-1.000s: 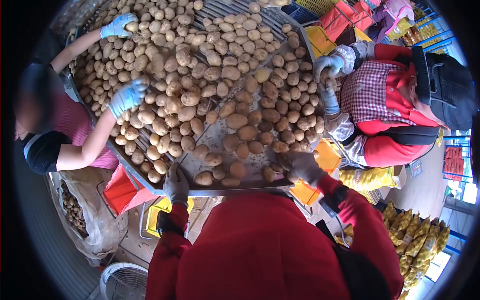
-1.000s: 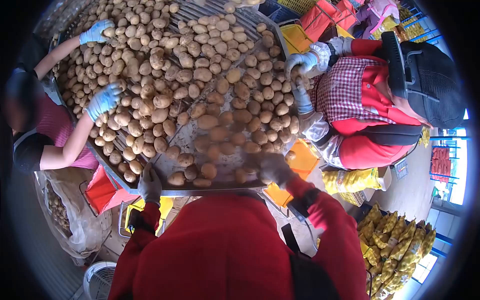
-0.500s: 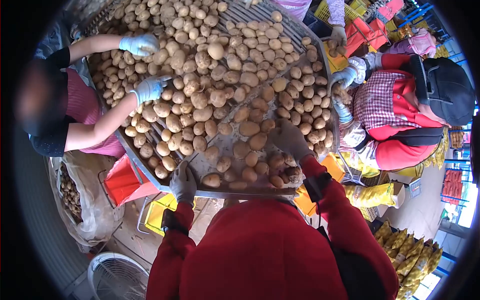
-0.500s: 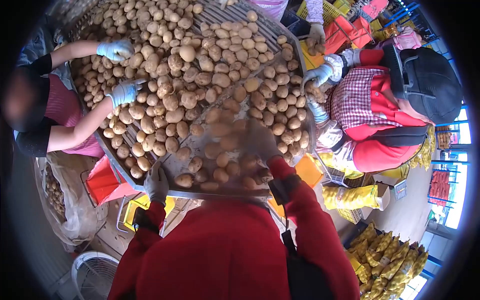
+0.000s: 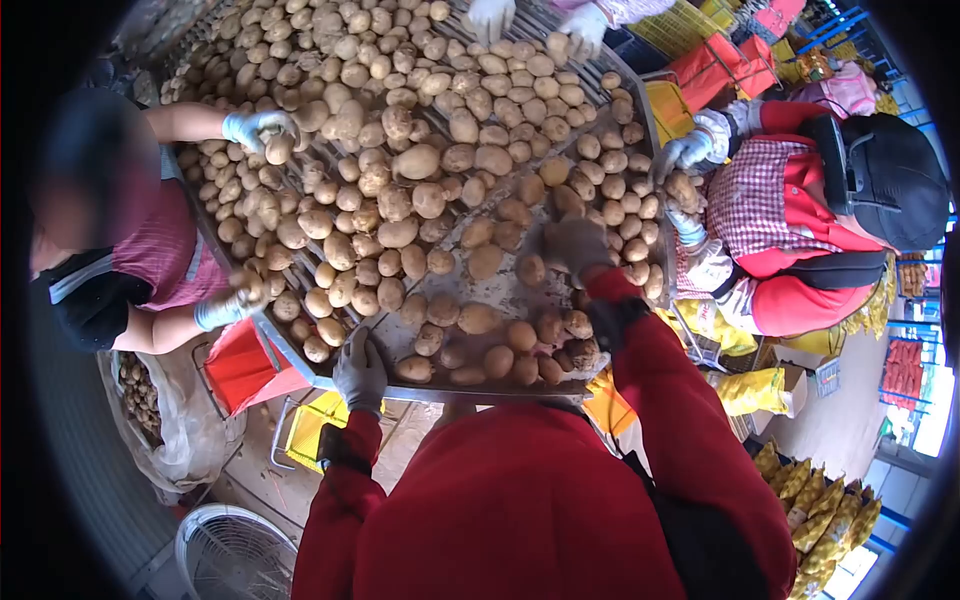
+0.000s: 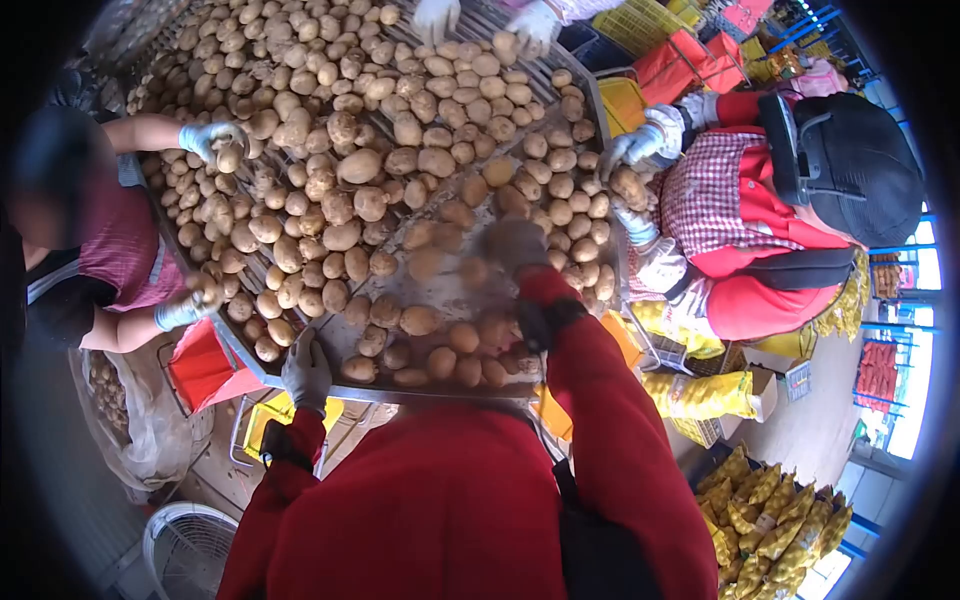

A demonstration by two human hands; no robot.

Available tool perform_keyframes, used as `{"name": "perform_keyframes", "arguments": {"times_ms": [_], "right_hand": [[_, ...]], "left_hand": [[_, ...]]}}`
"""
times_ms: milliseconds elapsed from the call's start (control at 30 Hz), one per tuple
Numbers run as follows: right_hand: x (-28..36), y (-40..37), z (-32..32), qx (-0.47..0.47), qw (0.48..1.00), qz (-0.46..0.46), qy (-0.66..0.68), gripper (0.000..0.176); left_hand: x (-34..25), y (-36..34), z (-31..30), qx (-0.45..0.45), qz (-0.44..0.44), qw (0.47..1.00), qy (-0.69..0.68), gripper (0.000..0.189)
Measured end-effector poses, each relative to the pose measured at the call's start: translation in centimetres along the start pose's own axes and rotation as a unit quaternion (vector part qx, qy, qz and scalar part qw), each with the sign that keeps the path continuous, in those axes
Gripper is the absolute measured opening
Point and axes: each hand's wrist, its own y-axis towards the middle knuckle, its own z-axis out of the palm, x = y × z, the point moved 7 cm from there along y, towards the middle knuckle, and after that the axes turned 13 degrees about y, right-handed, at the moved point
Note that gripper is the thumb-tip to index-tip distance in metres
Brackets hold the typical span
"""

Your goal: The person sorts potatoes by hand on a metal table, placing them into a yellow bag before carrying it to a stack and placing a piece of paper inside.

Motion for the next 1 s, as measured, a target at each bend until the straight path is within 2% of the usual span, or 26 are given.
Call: {"name": "perform_keyframes", "arguments": {"times_ms": [67, 167, 200, 233, 267, 300, 333, 400, 467, 500, 533, 567, 600, 633, 667, 700, 733, 800, 833, 867, 900, 933, 967, 1000], "right_hand": [[2.9, 1.9, 2.5, 0.003, 0.991, -0.099, -0.087, 0.048], [4.8, -0.1, -3.1, 0.083, 0.991, -0.083, 0.066, 0.046], [3.9, -0.2, -2.9, 0.096, 0.985, -0.077, 0.123, 0.047], [4.0, -0.5, -2.2, 0.126, 0.936, -0.099, 0.313, 0.047], [3.9, -1.5, -0.8, 0.159, 0.850, -0.114, 0.489, 0.049], [4.3, -3.1, -0.1, 0.177, 0.782, -0.120, 0.586, 0.048], [4.9, -4.9, 0.4, 0.199, 0.701, -0.123, 0.674, 0.048], [9.6, -8.9, -1.3, 0.219, 0.635, -0.134, 0.729, 0.051], [14.2, -9.7, -5.3, 0.120, 0.810, -0.254, 0.514, 0.045], [15.7, -10.2, -5.8, 0.099, 0.817, -0.323, 0.468, 0.044], [17.1, -10.7, -6.4, 0.072, 0.817, -0.388, 0.421, 0.043], [18.2, -11.0, -5.8, 0.081, 0.759, -0.463, 0.451, 0.044], [19.7, -11.7, -5.2, 0.109, 0.737, -0.482, 0.462, 0.045], [21.2, -12.5, -4.7, 0.137, 0.714, -0.498, 0.472, 0.046], [22.9, -14.0, -2.6, 0.185, 0.733, -0.456, 0.469, 0.047], [24.4, -17.0, -1.5, 0.180, 0.711, -0.499, 0.462, 0.047], [25.2, -19.5, -0.8, 0.174, 0.687, -0.539, 0.455, 0.046], [26.3, -21.0, 0.4, 0.233, 0.694, -0.518, 0.442, 0.049], [27.3, -21.8, 0.1, 0.262, 0.698, -0.505, 0.436, 0.050], [27.8, -19.9, -0.5, 0.333, 0.716, -0.400, 0.465, 0.048], [27.0, -16.4, -1.3, 0.237, 0.776, -0.385, 0.439, 0.046], [25.5, -12.8, -0.8, 0.095, 0.839, -0.406, 0.350, 0.045], [23.9, -9.5, -0.2, -0.046, 0.886, -0.389, 0.250, 0.044], [22.8, -7.5, 0.3, -0.232, 0.886, -0.395, 0.077, 0.044]], "left_hand": [[0.3, -0.1, 0.4, 0.003, -0.009, 1.000, 0.004, 0.028], [0.9, -0.3, 0.8, 0.010, -0.009, 1.000, 0.004, 0.028], [1.0, -0.1, 0.6, 0.001, -0.005, 1.000, 0.003, 0.027], [0.9, -0.2, 0.7, -0.008, -0.007, 1.000, 0.000, 0.027], [1.0, 0.1, 0.3, -0.008, -0.044, 0.992, -0.117, 0.026], [1.2, 0.0, 0.1, -0.007, -0.078, 0.970, -0.230, 0.025], [2.5, -0.9, 1.9, 0.008, -0.182, 0.918, -0.354, 0.025], [-1.1, -1.3, -1.1, 0.080, -0.176, 0.884, -0.426, 0.026], [-4.4, -2.3, -1.5, 0.137, -0.135, 0.856, -0.480, 0.028], [-5.5, -3.3, -1.1, 0.160, -0.099, 0.847, -0.496, 0.030], [-6.3, -4.5, -1.3, 0.203, -0.142, 0.782, -0.572, 0.040], [-6.9, -5.3, -1.8, 0.241, -0.180, 0.705, -0.642, 0.049], [-7.6, -5.7, -2.4, 0.300, -0.174, 0.607, -0.715, 0.063], [-7.9, -6.0, -4.1, 0.314, -0.165, 0.523, -0.775, 0.065], [-8.2, -6.6, -6.1, 0.323, -0.155, 0.432, -0.828, 0.068], [-8.4, -7.4, -7.4, 0.328, -0.141, 0.336, -0.872, 0.070], [-6.7, -8.6, -3.8, 0.296, -0.185, 0.390, -0.852, 0.074], [-4.7, -9.9, -4.8, 0.170, -0.069, 0.537, -0.824, 0.071], [-3.6, -10.6, -4.2, 0.176, -0.128, 0.532, -0.819, 0.064], [-2.5, -11.4, -3.6, 0.179, -0.188, 0.522, -0.812, 0.058], [-1.3, -12.2, -3.1, 0.180, -0.248, 0.510, -0.804, 0.051], [-1.4, -12.6, -3.7, 0.184, -0.298, 0.401, -0.847, 0.045], [-1.8, -13.1, -3.9, 0.185, -0.339, 0.287, -0.877, 0.041], [-1.4, -12.8, -2.4, 0.216, -0.216, 0.196, -0.932, 0.036]]}}
